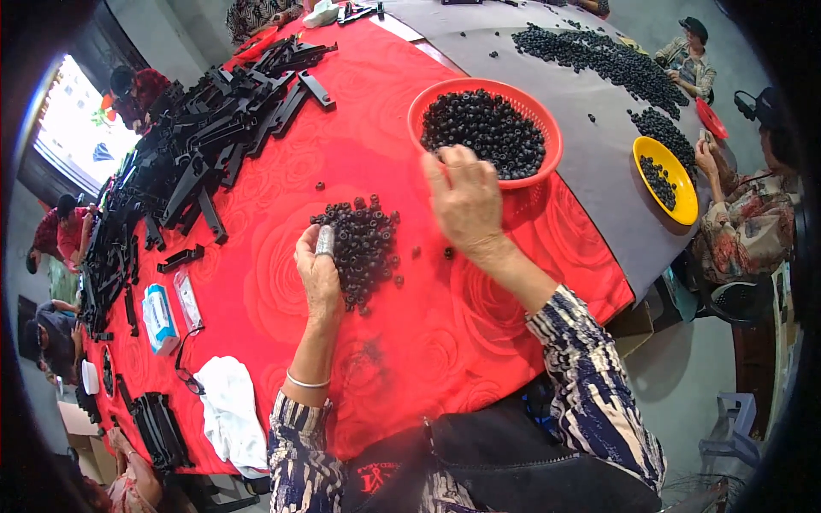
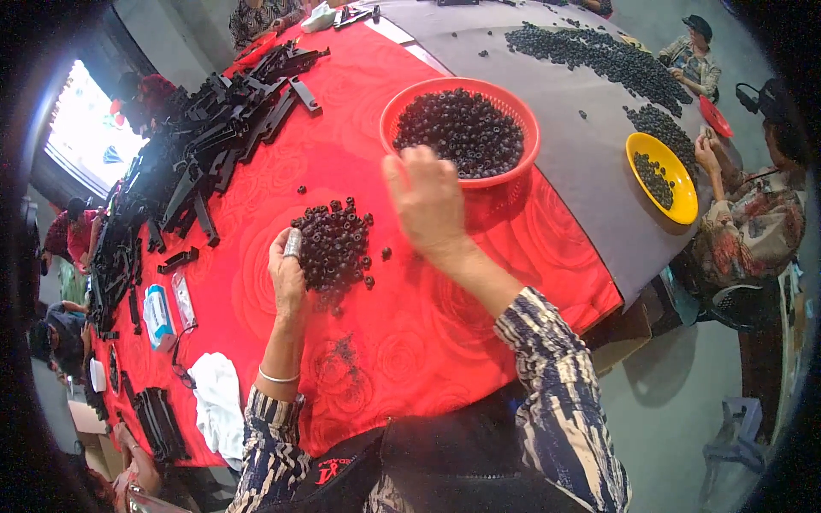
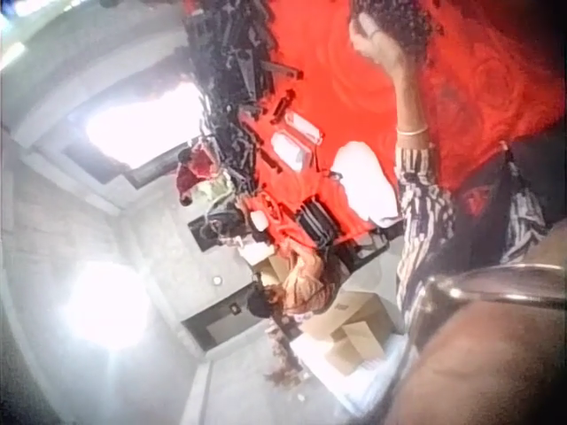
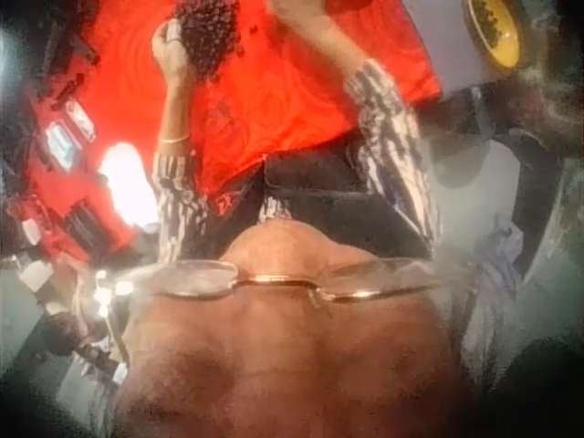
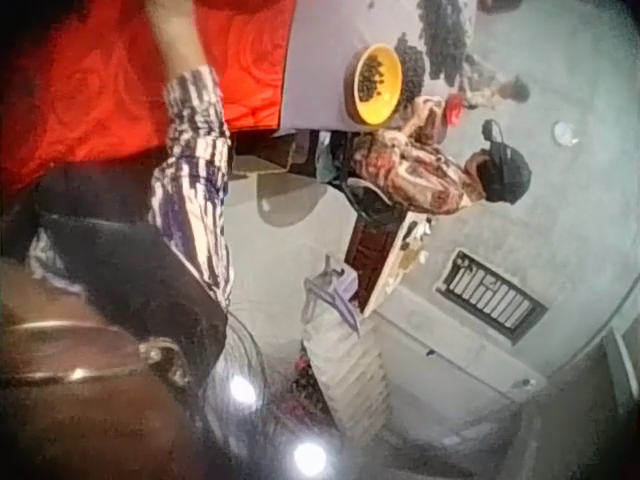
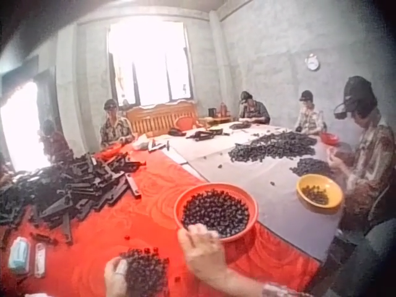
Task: The person trims small black plastic parts using a blade, pours additional parts from a basket onto the table, and rubs them together by hand. The person then puts on eyeglasses and trims more plastic parts with the blade.
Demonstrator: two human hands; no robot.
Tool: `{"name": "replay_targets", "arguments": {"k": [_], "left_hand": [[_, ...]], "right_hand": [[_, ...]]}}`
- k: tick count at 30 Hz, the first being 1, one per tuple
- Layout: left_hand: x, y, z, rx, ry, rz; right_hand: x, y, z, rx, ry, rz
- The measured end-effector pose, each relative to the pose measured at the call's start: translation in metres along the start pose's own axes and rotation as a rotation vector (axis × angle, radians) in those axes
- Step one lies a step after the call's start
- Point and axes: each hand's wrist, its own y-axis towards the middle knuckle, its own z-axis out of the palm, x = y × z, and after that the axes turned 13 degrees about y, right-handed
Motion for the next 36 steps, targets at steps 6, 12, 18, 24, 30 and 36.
{"name": "replay_targets", "arguments": {"k": [6,12,18,24,30,36], "left_hand": [[-0.019,-0.016,-0.005,0.066,0.101,0.079],[-0.032,-0.03,-0.034,0.09,-0.012,0.068],[-0.03,-0.049,-0.074,-0.056,0.188,0.225],[-0.03,-0.087,-0.103,-0.105,0.158,0.247],[-0.005,-0.118,-0.114,-0.048,0.187,0.159],[-0.011,-0.146,-0.115,0.032,0.214,0.127]], "right_hand": [[-0.05,-0.023,0.011,0.061,-0.07,0.04],[-0.064,-0.005,0.03,0.032,-0.021,-0.01],[-0.074,-0.002,0.039,-0.032,-0.084,-0.054],[-0.05,-0.041,-0.01,0.005,0.126,-0.068],[-0.044,-0.11,-0.055,0.483,0.328,0.174],[-0.035,-0.108,-0.061,0.665,0.472,0.454]]}}
